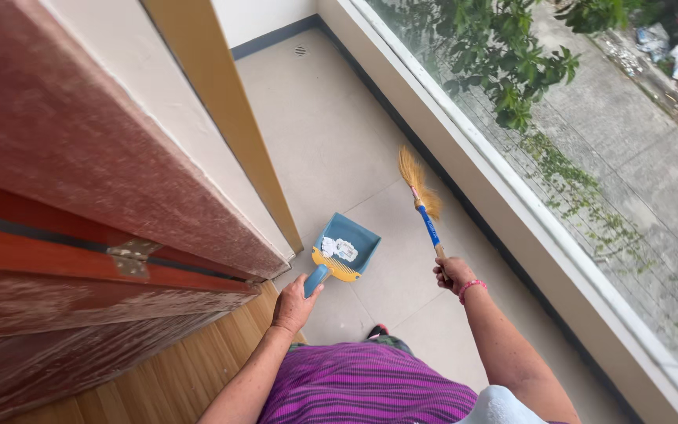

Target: The person sweeps a wooden floor and a tiled balcony area using a broom and dustpan. They gather debris into the dustpan while moving between rooms and along the balcony edge.

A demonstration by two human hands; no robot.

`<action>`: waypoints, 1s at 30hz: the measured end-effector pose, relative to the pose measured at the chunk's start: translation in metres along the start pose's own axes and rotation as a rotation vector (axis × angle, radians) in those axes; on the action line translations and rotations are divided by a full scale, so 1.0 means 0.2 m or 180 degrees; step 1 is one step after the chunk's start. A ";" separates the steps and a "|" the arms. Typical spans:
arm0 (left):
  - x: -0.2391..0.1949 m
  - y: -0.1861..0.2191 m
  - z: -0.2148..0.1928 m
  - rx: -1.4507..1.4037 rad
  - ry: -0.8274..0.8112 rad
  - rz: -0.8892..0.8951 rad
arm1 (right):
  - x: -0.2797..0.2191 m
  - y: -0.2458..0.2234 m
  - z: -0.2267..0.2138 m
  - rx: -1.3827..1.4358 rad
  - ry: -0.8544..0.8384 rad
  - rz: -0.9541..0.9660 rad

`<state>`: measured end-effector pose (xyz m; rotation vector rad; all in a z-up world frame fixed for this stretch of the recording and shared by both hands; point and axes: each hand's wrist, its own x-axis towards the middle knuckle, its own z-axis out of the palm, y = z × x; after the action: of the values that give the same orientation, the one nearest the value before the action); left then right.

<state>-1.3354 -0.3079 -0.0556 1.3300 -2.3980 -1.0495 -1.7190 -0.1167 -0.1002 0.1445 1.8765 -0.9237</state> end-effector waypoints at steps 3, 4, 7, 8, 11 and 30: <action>0.18 0.18 0.18 -0.0103 0.0328 0.0057 | 0.25 -0.29 -0.17 -0.1497 0.0137 -0.0316; 0.20 0.22 0.23 -0.0093 0.0248 -0.0080 | 0.31 -0.29 -0.21 -0.2038 0.0182 -0.0378; 0.43 0.34 0.34 -0.0080 0.0189 -0.0323 | 0.56 -0.49 -0.27 -0.3321 0.0538 -0.0852; 0.48 0.37 0.37 -0.0073 0.0216 -0.0356 | 0.64 -0.54 -0.30 -0.3328 0.0567 -0.0828; 0.64 0.43 0.42 -0.0141 0.0376 -0.0542 | 0.88 -0.73 -0.33 -0.3585 0.0713 -0.0831; 1.61 0.68 0.51 0.0329 0.0503 -0.1514 | 1.78 -1.38 -0.13 -0.2966 -0.1206 -0.0214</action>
<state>-1.6598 -0.4718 -0.0873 2.0029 -2.0938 -0.8841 -2.0447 -0.3968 -0.2402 -0.6157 1.7697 -0.0348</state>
